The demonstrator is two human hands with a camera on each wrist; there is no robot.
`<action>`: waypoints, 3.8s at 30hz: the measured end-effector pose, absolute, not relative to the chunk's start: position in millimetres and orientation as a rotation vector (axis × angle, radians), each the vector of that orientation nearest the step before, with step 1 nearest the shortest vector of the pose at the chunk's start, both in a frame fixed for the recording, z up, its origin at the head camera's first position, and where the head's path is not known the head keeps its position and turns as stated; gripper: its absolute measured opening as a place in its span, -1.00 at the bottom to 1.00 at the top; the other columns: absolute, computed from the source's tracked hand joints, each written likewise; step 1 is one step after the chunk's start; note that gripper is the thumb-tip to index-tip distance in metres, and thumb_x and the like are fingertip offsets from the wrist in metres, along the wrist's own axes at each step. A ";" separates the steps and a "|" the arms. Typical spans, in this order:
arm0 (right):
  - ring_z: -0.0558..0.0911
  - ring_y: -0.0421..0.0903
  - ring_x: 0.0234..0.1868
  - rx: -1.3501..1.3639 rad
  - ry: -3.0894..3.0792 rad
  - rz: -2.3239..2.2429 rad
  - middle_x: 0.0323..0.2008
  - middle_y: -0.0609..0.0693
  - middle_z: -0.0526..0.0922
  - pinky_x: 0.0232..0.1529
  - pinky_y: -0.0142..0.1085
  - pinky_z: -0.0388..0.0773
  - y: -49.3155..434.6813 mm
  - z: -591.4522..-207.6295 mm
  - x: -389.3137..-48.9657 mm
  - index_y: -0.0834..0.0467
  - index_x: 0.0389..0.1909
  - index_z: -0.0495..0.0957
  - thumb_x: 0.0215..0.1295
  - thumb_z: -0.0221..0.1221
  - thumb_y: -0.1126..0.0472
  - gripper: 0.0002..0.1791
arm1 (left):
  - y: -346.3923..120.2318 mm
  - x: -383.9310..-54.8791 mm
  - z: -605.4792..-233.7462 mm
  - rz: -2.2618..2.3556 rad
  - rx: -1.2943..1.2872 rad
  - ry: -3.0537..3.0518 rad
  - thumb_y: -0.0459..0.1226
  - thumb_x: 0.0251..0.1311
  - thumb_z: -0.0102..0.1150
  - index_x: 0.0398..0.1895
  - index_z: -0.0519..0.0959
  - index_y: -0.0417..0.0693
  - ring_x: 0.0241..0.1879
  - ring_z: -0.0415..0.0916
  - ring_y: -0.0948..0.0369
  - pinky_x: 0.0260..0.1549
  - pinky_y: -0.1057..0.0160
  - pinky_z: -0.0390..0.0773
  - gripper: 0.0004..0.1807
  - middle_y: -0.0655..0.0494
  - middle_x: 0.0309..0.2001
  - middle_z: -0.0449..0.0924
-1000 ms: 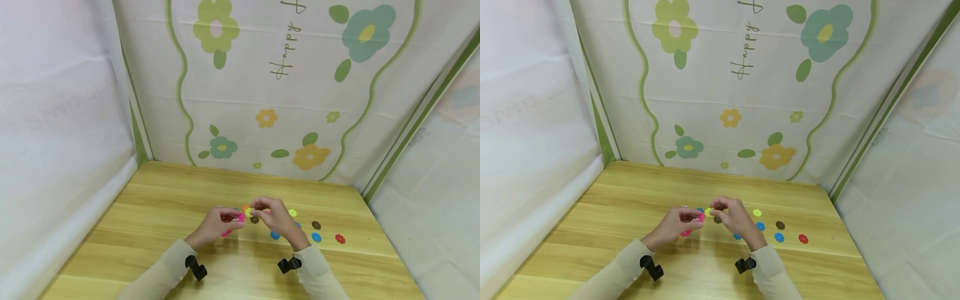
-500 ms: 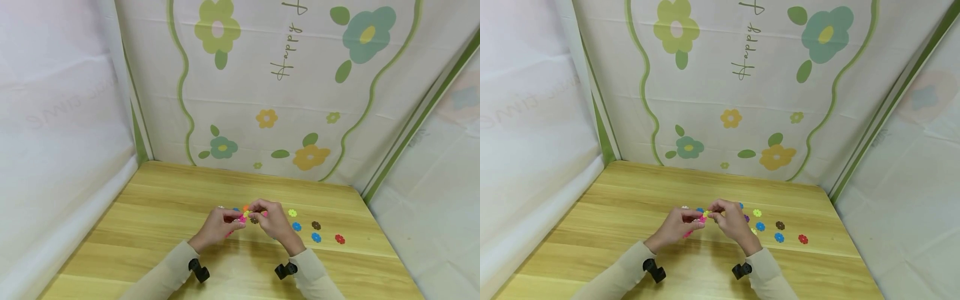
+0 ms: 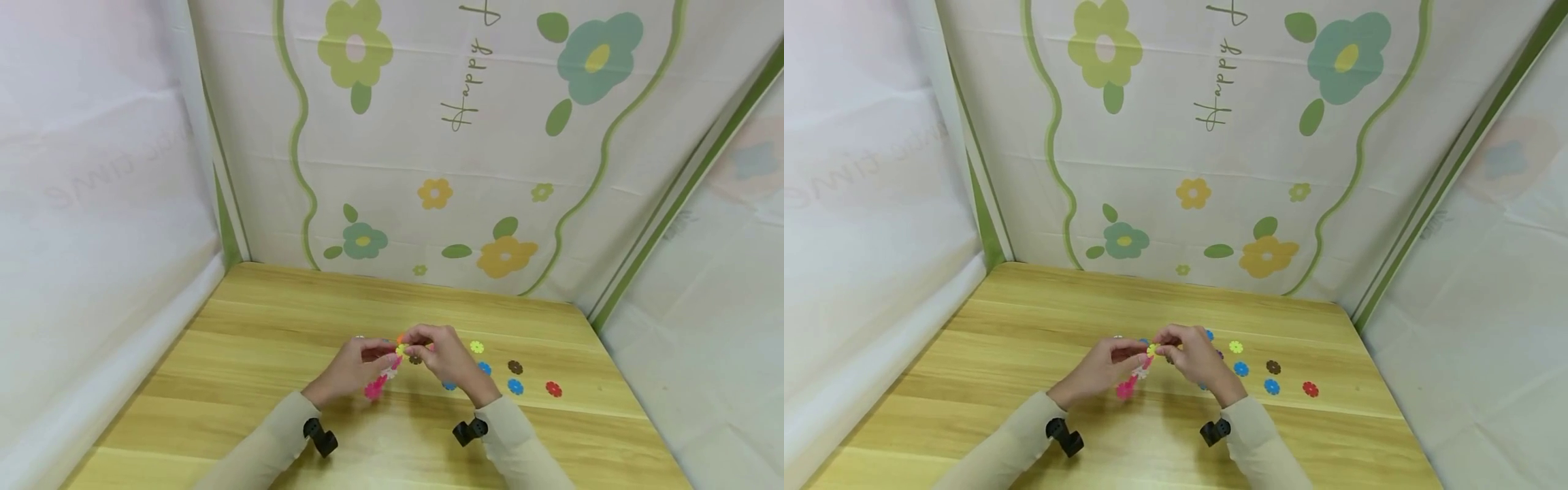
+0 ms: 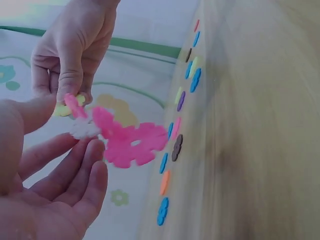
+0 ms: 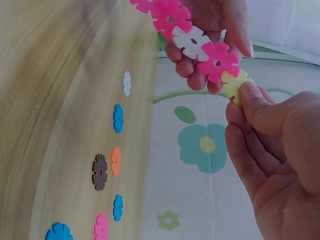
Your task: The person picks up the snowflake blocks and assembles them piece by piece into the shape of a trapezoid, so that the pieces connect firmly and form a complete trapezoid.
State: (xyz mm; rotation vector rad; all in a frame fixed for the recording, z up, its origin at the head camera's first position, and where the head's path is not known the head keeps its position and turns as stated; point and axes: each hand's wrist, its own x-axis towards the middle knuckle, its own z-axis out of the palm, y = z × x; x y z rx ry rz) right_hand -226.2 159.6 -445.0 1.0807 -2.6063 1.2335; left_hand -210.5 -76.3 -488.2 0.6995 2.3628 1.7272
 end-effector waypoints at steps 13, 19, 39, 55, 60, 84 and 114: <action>0.70 -0.17 -0.39 1.172 -2.750 1.218 -0.21 0.06 0.82 -0.34 -0.33 0.71 153.8 -440.2 -235.8 0.06 -0.04 0.73 0.51 0.25 0.27 -0.86 | -77.6 -214.1 -487.0 1.776 0.732 2.356 -0.20 0.52 0.24 -0.01 0.71 -0.19 -0.09 0.68 0.17 -0.04 0.35 0.65 -0.78 -0.01 -0.07 0.75; 0.74 0.06 -0.35 1.177 -2.807 1.218 -0.19 0.05 0.82 -0.35 -0.34 0.69 148.3 -440.0 -245.5 0.07 -0.01 0.74 0.56 0.21 0.23 -0.84 | -84.8 -213.5 -490.2 1.786 0.646 2.390 -0.19 0.52 0.24 -0.10 0.72 -0.09 -0.18 0.66 0.19 -0.14 0.33 0.65 -0.83 0.02 -0.14 0.75; 0.76 -0.05 -0.03 1.075 -3.015 0.825 -0.04 0.09 0.80 0.04 -0.22 0.72 79.8 -484.6 -311.1 0.27 0.12 0.70 0.47 0.32 0.26 -0.72 | -125.3 -211.8 -505.6 1.899 0.353 2.401 -0.18 0.50 0.27 -0.07 0.71 -0.16 -0.17 0.63 0.17 -0.14 0.24 0.65 -0.78 -0.08 -0.12 0.75; 0.66 -0.27 -0.32 0.918 -2.989 1.056 -0.31 -0.09 0.75 -0.24 -0.40 0.66 93.2 -492.4 -303.4 0.11 -0.24 0.71 0.40 0.38 0.30 -0.96 | -116.1 -212.3 -499.5 1.940 0.289 2.343 -0.20 0.49 0.27 -0.03 0.70 -0.17 -0.12 0.66 0.15 -0.01 0.15 0.71 -0.79 -0.06 -0.10 0.72; 0.66 -0.22 -0.30 0.889 -2.910 1.120 -0.30 -0.11 0.73 -0.25 -0.38 0.65 116.9 -484.3 -292.6 0.07 -0.18 0.73 0.44 0.35 0.25 -0.98 | -112.9 -211.4 -497.8 1.931 0.272 2.347 -0.18 0.48 0.29 -0.04 0.69 -0.15 -0.10 0.66 0.15 0.00 0.14 0.72 -0.79 -0.04 -0.10 0.72; 0.78 -0.12 -0.26 1.018 -2.422 1.418 -0.22 -0.08 0.81 -0.19 -0.14 0.79 148.7 -474.3 -242.7 -0.01 -0.24 0.73 0.42 0.32 0.31 -0.87 | -90.0 -211.9 -493.4 1.896 0.494 2.289 -0.22 0.52 0.23 -0.08 0.71 -0.16 -0.15 0.70 0.18 0.01 0.13 0.74 -0.82 -0.09 -0.13 0.75; 0.70 -0.34 -0.28 1.396 -2.607 1.158 -0.19 -0.09 0.83 -0.25 -0.30 0.75 155.3 -454.0 -242.8 -0.02 -0.21 0.76 0.43 0.30 0.36 -0.81 | -86.3 -212.7 -492.0 1.683 0.639 2.141 0.04 0.53 0.19 0.20 0.68 -0.02 0.16 0.65 0.13 0.22 0.01 0.64 -0.58 0.01 0.14 0.70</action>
